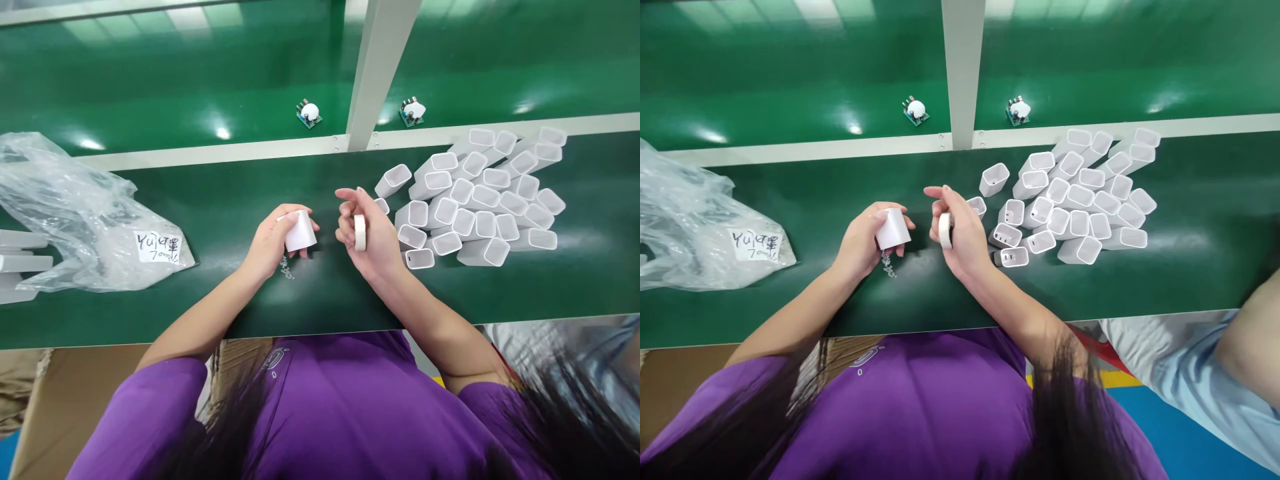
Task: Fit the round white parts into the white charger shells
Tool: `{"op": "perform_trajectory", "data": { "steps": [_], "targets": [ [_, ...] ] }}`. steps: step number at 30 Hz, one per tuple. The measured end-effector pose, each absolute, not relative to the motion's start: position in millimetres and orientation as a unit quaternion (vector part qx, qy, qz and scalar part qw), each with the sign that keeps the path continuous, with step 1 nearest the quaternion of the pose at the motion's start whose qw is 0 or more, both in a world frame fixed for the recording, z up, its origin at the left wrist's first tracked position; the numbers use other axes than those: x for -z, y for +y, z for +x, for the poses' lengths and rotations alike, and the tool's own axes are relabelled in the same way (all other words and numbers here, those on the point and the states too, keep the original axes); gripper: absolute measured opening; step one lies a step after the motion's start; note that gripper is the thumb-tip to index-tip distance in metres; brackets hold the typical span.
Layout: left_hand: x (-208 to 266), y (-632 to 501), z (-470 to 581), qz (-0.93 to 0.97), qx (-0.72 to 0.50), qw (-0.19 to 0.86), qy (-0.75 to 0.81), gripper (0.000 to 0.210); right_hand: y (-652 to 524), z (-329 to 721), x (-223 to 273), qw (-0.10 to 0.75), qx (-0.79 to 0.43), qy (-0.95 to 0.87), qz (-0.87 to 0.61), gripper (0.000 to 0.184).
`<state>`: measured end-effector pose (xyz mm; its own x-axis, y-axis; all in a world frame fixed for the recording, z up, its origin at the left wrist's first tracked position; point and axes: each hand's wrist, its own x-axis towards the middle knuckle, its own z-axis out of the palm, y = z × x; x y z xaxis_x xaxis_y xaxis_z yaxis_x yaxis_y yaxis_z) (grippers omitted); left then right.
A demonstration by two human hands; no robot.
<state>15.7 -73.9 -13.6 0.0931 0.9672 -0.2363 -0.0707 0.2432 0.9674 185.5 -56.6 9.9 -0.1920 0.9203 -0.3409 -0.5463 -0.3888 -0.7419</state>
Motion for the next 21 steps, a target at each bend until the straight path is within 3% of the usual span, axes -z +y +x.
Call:
{"op": "perform_trajectory", "data": {
  "steps": [6,8,13,17,21],
  "targets": [
    [10,-71,11,0.406,-0.427,0.628,0.508,0.037,-60,184,-14,0.372,-0.821,-0.202,-0.383,0.037],
    [9,-73,7,0.445,-0.42,0.603,0.512,0.04,-64,185,-12,0.381,-0.805,-0.272,-0.364,0.035],
    [7,-85,3,0.599,-0.386,0.458,0.532,0.042,-75,187,-10,0.486,-0.581,-0.488,-0.433,0.034],
    [7,-91,6,0.699,-0.376,0.303,0.528,0.036,-82,183,-8,0.48,-0.479,-0.586,-0.444,0.023],
    [5,-92,8,0.726,-0.365,0.251,0.527,0.038,-85,178,-1,0.487,-0.427,-0.632,-0.426,0.022]
  ]
}}
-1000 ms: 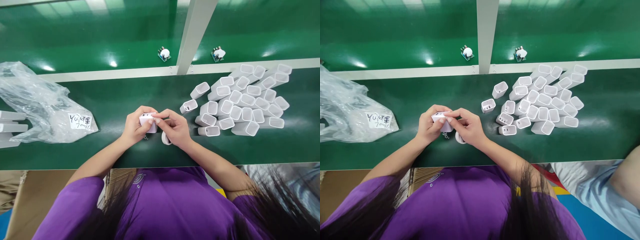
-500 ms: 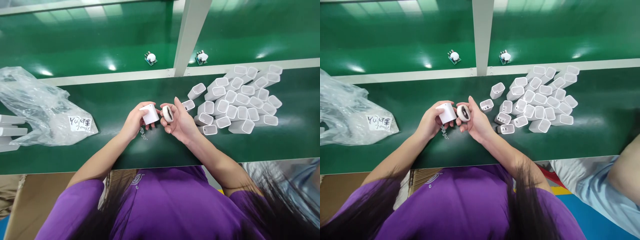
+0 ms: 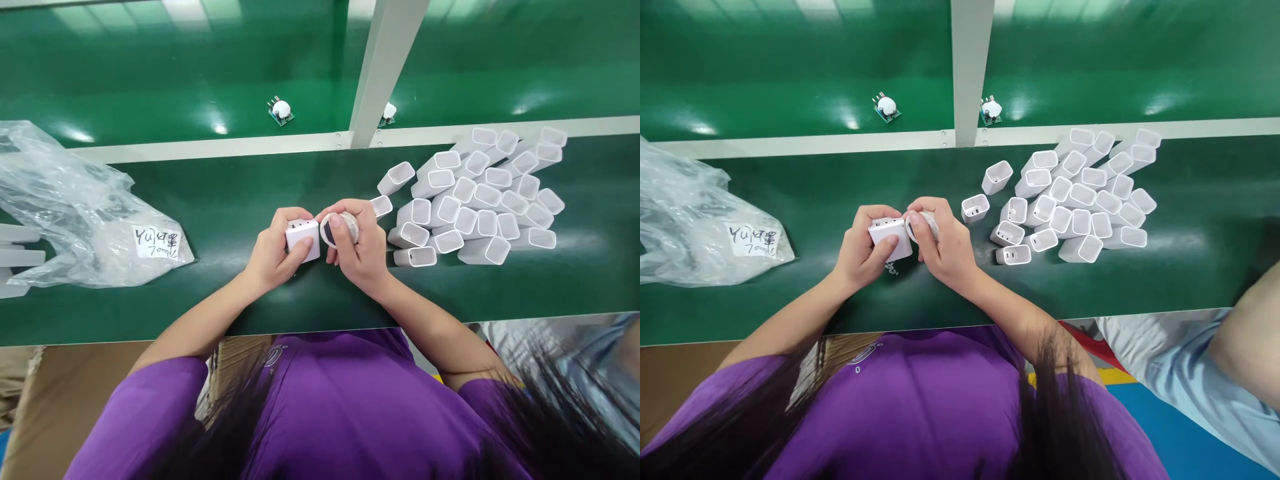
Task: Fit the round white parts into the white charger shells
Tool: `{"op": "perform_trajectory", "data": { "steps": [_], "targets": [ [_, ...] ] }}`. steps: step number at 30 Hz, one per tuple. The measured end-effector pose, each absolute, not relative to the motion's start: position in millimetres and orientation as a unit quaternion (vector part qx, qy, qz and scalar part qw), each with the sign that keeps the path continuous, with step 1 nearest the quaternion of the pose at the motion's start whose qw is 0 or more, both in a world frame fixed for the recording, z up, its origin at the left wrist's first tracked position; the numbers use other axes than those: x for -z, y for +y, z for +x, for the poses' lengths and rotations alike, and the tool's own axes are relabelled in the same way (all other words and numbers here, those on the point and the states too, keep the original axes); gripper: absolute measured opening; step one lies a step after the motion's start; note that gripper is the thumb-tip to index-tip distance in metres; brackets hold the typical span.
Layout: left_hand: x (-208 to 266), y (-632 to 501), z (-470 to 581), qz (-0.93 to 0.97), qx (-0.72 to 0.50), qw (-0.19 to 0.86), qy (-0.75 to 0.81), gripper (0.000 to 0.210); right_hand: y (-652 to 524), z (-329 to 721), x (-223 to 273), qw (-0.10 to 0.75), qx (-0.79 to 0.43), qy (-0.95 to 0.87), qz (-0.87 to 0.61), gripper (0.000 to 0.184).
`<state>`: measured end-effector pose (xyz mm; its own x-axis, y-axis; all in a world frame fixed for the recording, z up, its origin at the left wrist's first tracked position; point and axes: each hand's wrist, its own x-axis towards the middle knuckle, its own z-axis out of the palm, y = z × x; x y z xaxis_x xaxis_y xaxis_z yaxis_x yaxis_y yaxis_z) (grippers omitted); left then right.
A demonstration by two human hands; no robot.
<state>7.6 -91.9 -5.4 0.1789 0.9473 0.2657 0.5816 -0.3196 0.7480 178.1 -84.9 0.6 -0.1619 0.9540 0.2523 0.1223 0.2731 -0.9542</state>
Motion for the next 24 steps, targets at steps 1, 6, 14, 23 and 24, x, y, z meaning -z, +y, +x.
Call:
{"op": "perform_trajectory", "data": {
  "steps": [1,6,14,23,24],
  "targets": [
    [5,-92,7,0.728,-0.359,0.251,0.527,0.038,-85,178,1,0.49,-0.419,-0.637,-0.423,0.022],
    [1,-92,7,0.719,-0.35,0.284,0.529,0.034,-87,178,2,0.476,-0.422,-0.644,-0.426,0.026],
    [6,-94,9,0.715,-0.361,0.295,0.522,0.03,-88,176,3,0.47,-0.452,-0.617,-0.439,0.029],
    [20,-100,12,0.74,-0.405,0.249,0.476,0.02,-92,175,6,0.477,-0.402,-0.669,-0.405,0.023],
    [21,-101,12,0.741,-0.408,0.244,0.474,0.019,-93,175,7,0.474,-0.401,-0.67,-0.407,0.023]
  ]
}}
